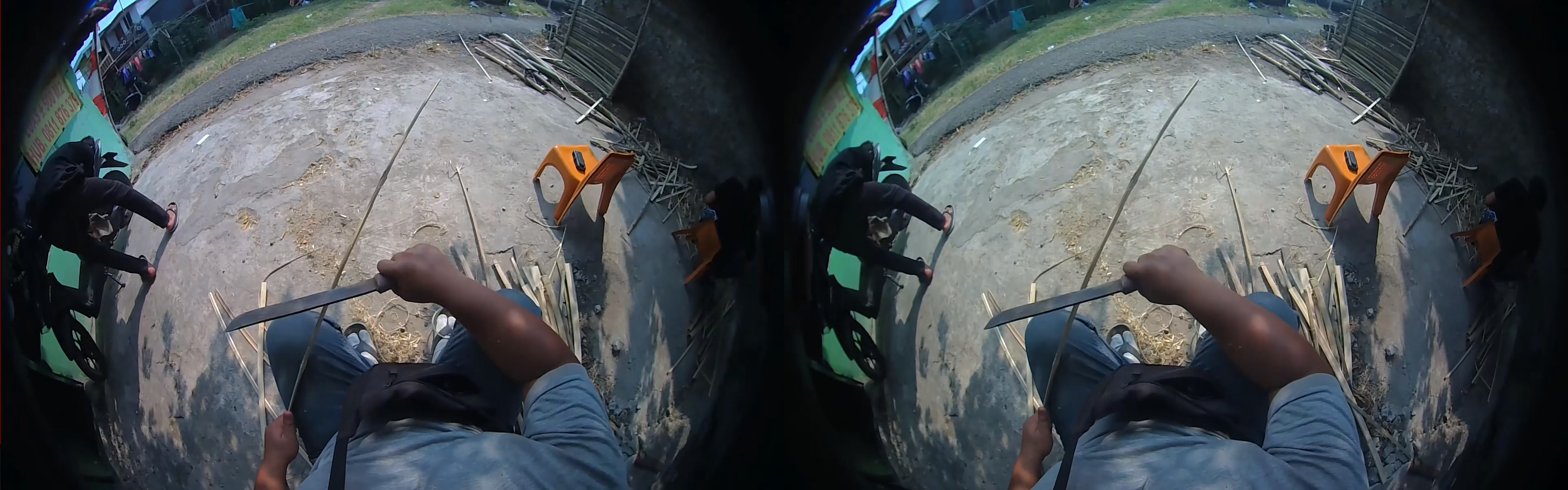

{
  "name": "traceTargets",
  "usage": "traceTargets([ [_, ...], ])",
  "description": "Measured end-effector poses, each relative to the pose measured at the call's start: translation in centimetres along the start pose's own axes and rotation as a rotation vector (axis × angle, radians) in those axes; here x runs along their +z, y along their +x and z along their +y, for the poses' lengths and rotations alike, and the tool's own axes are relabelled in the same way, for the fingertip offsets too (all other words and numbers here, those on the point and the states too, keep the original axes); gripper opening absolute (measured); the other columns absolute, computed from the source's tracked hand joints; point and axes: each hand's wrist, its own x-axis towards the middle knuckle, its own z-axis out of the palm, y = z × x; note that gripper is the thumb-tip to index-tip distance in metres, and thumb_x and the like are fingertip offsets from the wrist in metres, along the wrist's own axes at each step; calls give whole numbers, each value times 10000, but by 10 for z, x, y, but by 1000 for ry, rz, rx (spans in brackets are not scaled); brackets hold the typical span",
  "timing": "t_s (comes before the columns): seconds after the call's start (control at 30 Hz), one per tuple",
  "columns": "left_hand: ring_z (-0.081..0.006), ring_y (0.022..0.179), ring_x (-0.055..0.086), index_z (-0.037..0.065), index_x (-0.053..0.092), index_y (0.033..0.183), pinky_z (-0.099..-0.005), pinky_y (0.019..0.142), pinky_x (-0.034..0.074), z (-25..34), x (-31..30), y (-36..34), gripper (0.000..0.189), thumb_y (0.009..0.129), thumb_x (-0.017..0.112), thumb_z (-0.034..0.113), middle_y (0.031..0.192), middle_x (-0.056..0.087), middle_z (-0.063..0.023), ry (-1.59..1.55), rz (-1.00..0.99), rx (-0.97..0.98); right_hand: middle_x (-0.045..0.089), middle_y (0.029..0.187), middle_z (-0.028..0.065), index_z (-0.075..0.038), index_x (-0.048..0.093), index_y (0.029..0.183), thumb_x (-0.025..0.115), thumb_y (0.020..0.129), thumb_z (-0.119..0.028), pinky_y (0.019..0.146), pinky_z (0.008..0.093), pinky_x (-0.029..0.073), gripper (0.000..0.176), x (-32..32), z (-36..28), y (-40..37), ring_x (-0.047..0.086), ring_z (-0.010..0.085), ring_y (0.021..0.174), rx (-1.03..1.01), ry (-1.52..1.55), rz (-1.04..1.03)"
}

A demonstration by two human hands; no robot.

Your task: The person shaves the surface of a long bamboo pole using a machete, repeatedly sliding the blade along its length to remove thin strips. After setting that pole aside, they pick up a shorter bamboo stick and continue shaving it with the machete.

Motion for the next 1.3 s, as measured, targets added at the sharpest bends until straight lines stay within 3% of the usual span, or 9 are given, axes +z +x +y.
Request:
traceTargets([
  [0.17, -250, 669, 551, -26, 569, 809, -419, 653, 444, 1, -4, 0, 759, 1067, 336, 648, 677, 546, -157, -7, -29, -20, 729, 874, 119, -148, 693, 970, 622, 931, -296, 710, 485, 562, 168, -2, 25, 1, 724, 340, 830, 189, 57, -50],
  [0.4, -260, 663, 543, -38, 566, 806, -419, 649, 439, 1, -6, 1, 774, 1066, 330, 652, 679, 543, -164, 32, -34, -18, 719, 845, 109, -140, 689, 960, 649, 901, -263, 678, 498, 565, 142, 8, -1, -8, 727, 342, 800, -14, -14, 70],
  [0.47, -253, 664, 545, -34, 567, 801, -415, 649, 440, 0, -6, 1, 775, 1065, 329, 655, 680, 549, -150, 43, -27, -4, 720, 837, 105, -141, 689, 965, 637, 909, -270, 680, 490, 569, 150, 6, -10, -8, 729, 349, 791, -29, -103, 14],
  [0.6, -233, 676, 554, -25, 577, 796, -403, 659, 447, -2, -4, -1, 778, 1061, 332, 665, 693, 571, -115, -12, -25, -1, 727, 838, 118, -141, 685, 957, 616, 935, -287, 671, 494, 565, 163, 10, 16, -1, 727, 351, 780, 80, -5, 189],
  [0.67, -225, 686, 561, -26, 585, 801, -397, 666, 452, 1, -5, 1, 783, 1058, 334, 670, 704, 582, -108, -39, -29, -6, 725, 820, 124, -137, 685, 929, 624, 933, -277, 674, 495, 563, 152, 14, 24, 3, 725, 348, 781, 149, -12, 201],
  [1.0, -181, 626, 512, 9, 561, 699, -381, 610, 415, -10, -1, 5, 811, 1048, 318, 700, 632, 526, -62, -54, -15, 20, 703, 742, 108, -141, 680, 939, 623, 913, -236, 642, 486, 572, 114, 6, 1, -3, 726, 344, 721, -88, -177, 143],
  [1.07, -174, 630, 504, 8, 547, 710, -372, 610, 407, -7, -3, 4, 796, 1055, 316, 687, 638, 517, -54, -62, -34, -1, 704, 734, 116, -143, 688, 945, 617, 925, -259, 635, 483, 574, 137, 20, 31, 5, 725, 342, 705, 13, -74, 286],
  [1.13, -163, 648, 495, -4, 531, 744, -356, 615, 396, 6, -6, 3, 771, 1068, 313, 660, 657, 510, -47, -65, -59, -18, 708, 757, 129, -137, 684, 936, 624, 926, -264, 643, 483, 572, 141, 14, 39, 10, 720, 355, 714, 159, -29, 250],
  [1.3, -168, 613, 505, 19, 536, 687, -370, 601, 403, -19, -2, 9, 793, 1060, 306, 680, 617, 510, -50, -99, -54, 1, 715, 798, 131, -124, 671, 920, 636, 920, -261, 657, 506, 561, 142, 5, 22, 0, 715, 368, 725, 76, 14, 257],
])
